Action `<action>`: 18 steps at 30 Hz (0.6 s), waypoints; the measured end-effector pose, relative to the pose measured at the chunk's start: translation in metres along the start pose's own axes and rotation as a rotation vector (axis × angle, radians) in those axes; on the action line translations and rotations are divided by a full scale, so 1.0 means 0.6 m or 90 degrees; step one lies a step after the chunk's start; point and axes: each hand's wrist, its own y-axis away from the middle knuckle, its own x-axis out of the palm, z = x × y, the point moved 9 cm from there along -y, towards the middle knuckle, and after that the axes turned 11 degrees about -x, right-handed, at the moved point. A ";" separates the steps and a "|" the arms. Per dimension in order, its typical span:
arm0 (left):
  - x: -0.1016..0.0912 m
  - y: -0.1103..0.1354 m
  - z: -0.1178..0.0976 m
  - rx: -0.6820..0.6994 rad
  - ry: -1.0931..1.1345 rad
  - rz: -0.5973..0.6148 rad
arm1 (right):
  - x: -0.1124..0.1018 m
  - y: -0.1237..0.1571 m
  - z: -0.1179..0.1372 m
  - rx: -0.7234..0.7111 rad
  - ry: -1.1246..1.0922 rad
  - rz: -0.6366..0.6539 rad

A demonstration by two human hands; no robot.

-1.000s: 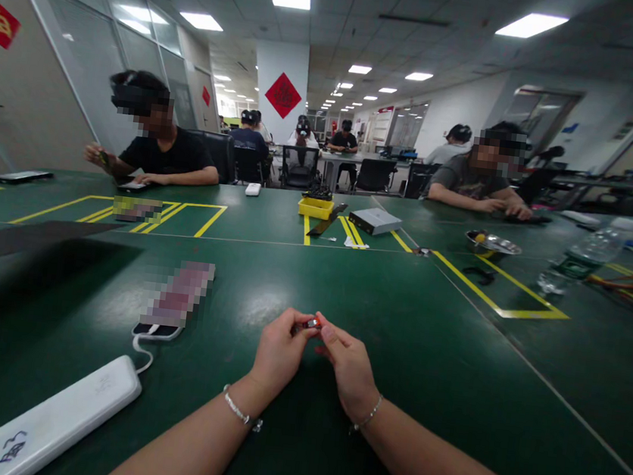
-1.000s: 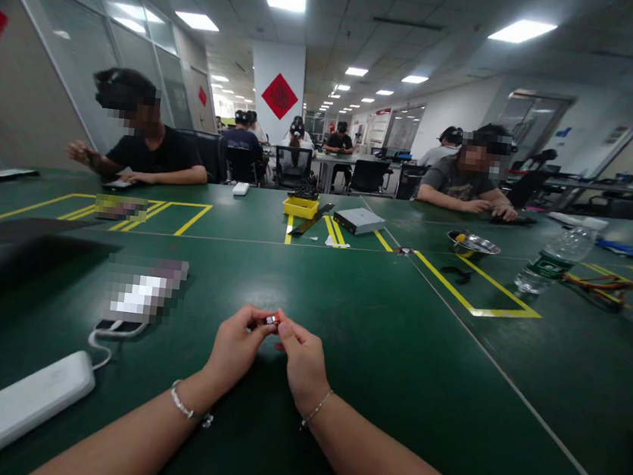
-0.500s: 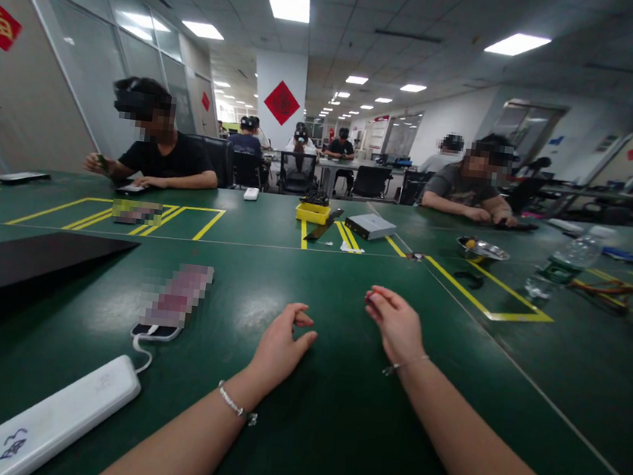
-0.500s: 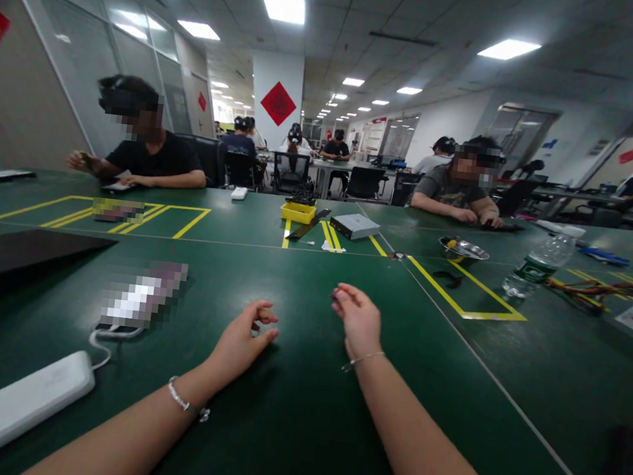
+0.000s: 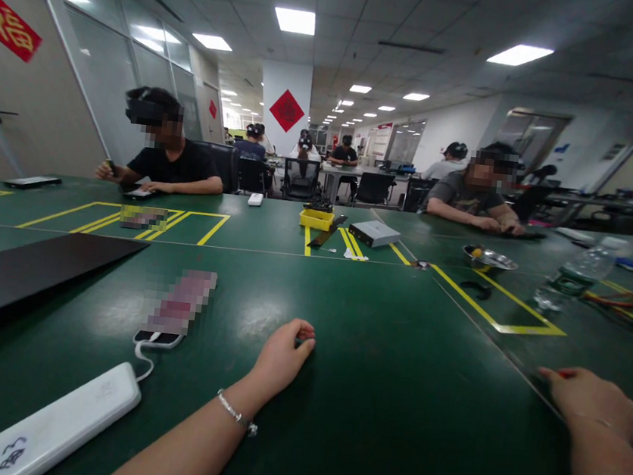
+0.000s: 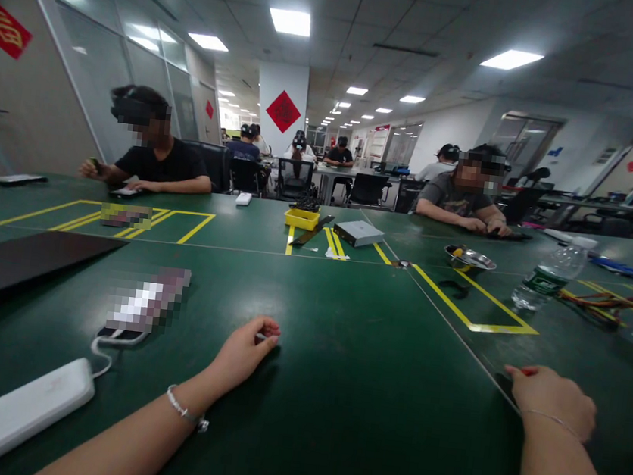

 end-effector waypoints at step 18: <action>0.000 0.000 -0.002 0.030 -0.031 -0.014 | 0.017 0.247 0.411 -0.603 -0.016 -0.024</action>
